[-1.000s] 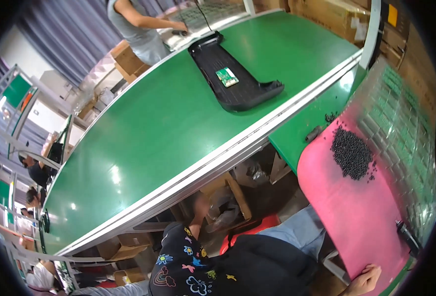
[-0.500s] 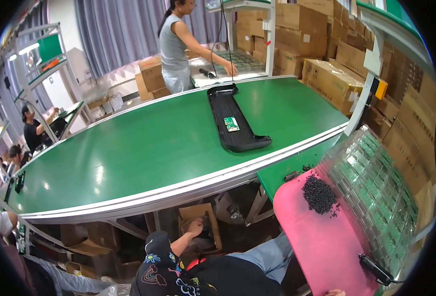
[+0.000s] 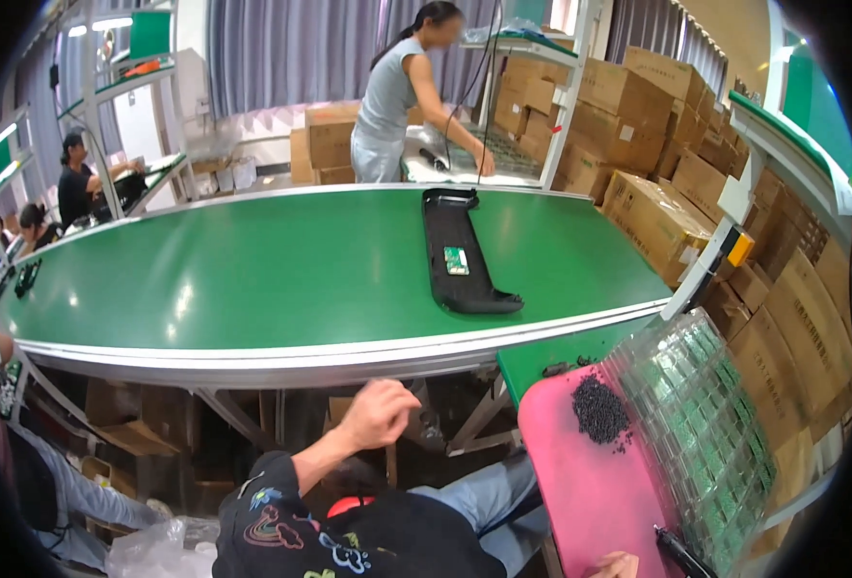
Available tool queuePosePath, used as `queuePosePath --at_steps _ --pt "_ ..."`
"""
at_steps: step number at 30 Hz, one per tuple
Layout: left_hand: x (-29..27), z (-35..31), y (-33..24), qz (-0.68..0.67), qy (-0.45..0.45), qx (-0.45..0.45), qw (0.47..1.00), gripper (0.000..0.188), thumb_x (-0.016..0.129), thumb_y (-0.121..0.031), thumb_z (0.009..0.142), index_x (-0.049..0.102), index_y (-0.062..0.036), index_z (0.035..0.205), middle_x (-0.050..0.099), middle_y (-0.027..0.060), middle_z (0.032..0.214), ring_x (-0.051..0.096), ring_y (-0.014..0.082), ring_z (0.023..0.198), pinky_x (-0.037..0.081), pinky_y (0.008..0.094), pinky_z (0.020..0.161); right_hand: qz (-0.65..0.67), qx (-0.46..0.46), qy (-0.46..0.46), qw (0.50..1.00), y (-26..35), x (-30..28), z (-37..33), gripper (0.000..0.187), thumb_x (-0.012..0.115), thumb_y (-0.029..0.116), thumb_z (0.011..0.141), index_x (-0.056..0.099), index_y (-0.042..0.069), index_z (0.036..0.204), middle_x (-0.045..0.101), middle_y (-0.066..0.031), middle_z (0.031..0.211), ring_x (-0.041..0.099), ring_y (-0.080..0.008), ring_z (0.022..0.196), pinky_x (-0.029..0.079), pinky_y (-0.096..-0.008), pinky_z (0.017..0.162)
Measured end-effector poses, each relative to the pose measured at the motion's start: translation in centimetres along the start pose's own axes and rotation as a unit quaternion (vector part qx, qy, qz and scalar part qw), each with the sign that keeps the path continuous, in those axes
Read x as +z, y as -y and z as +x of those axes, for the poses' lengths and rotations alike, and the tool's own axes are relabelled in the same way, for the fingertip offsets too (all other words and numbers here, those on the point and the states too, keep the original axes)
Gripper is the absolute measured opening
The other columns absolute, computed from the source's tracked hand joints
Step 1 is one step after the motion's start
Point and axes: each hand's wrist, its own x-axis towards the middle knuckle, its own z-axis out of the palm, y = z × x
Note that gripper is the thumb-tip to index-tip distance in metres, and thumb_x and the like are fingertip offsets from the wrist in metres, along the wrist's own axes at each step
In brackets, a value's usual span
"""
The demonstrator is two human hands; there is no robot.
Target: Assembling electronic components into a plastic housing on a production line.
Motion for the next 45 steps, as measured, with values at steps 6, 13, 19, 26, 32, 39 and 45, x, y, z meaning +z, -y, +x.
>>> queuePosePath --at_steps 6,13,19,26,32,39,45 --pt "-6.5 4.3 6.3 0.315 -0.032 -0.26 0.912 0.048 0.061 -0.011 0.078 0.048 -0.0041 0.124 0.046 0.0187 0.126 0.038 0.0353 0.124 0.029 0.0471 0.102 -0.079 -0.029 0.059 0.995 -1.7 0.7 2.1 0.011 0.058 0.007 0.084 0.06 -0.002 0.077 0.059 -0.0183 0.078 0.057 -0.0336 0.071 0.048 -0.0391 0.068" --pt "-4.2 3.8 8.2 0.373 0.025 -0.321 0.87 0.056 0.053 -0.007 0.075 0.039 0.0014 0.129 0.033 0.0201 0.141 0.026 0.0381 0.134 0.018 0.0506 0.108 -0.142 0.041 0.193 0.97 -2.9 1.4 2.4 0.031 0.064 0.011 0.075 0.058 0.003 0.104 0.059 -0.0163 0.101 0.055 -0.0352 0.095 0.042 -0.045 0.086" --pt "-4.3 3.5 8.8 0.349 0.045 -0.42 0.836 0.053 0.053 -0.006 0.074 0.043 -0.0021 0.126 0.041 0.0165 0.136 0.031 0.0333 0.132 0.019 0.05 0.108 -0.066 0.027 0.25 0.966 -4.5 1.4 2.9 0.049 0.065 0.017 0.076 0.051 0.002 0.12 0.052 -0.0227 0.118 0.048 -0.0385 0.11 0.038 -0.0494 0.094" --pt "-4.3 4.8 8.0 0.324 0.061 -0.418 0.847 0.047 0.051 -0.002 0.075 0.046 -0.0034 0.122 0.045 0.0156 0.131 0.037 0.0327 0.127 0.024 0.0483 0.107 -0.026 -0.127 0.25 0.959 2.7 9.5 17.6 0.008 0.05 0.007 0.094 0.044 0.002 0.096 0.045 -0.0057 0.077 0.041 -0.0143 0.066 0.036 -0.0265 0.059" --pt "-4.2 4.6 9.0 0.319 0.06 -0.424 0.845 0.045 0.052 -0.002 0.077 0.046 -0.0024 0.121 0.047 0.0142 0.128 0.038 0.0319 0.126 0.025 0.0471 0.107 0.291 0.045 0.438 0.849 8.3 21.4 31.4 0.044 0.05 0.0 0.09 0.03 0.002 0.129 0.054 -0.007 0.079 0.053 -0.0139 0.071 0.045 -0.0266 0.065" --pt "-4.0 4.4 8.9 0.31 0.049 -0.422 0.85 0.041 0.051 -0.003 0.079 0.048 -0.0022 0.12 0.048 0.0131 0.126 0.04 0.0315 0.124 0.027 0.045 0.106 0.387 0.024 0.451 0.804 23.3 29.4 53.5 0.064 0.051 0.005 0.084 0.025 0.005 0.143 0.056 -0.0031 0.066 0.052 -0.0106 0.059 0.043 -0.0241 0.056" --pt "-3.9 4.1 8.8 0.294 0.034 -0.421 0.857 0.037 0.051 -0.003 0.08 0.049 -0.0019 0.117 0.05 0.0127 0.123 0.042 0.0308 0.122 0.03 0.0432 0.105 0.305 -0.021 0.397 0.866 30.6 29.1 60.8 0.072 0.053 0.014 0.085 0.018 0.003 0.147 0.058 -0.0028 0.068 0.053 -0.0094 0.055 0.041 -0.025 0.049"
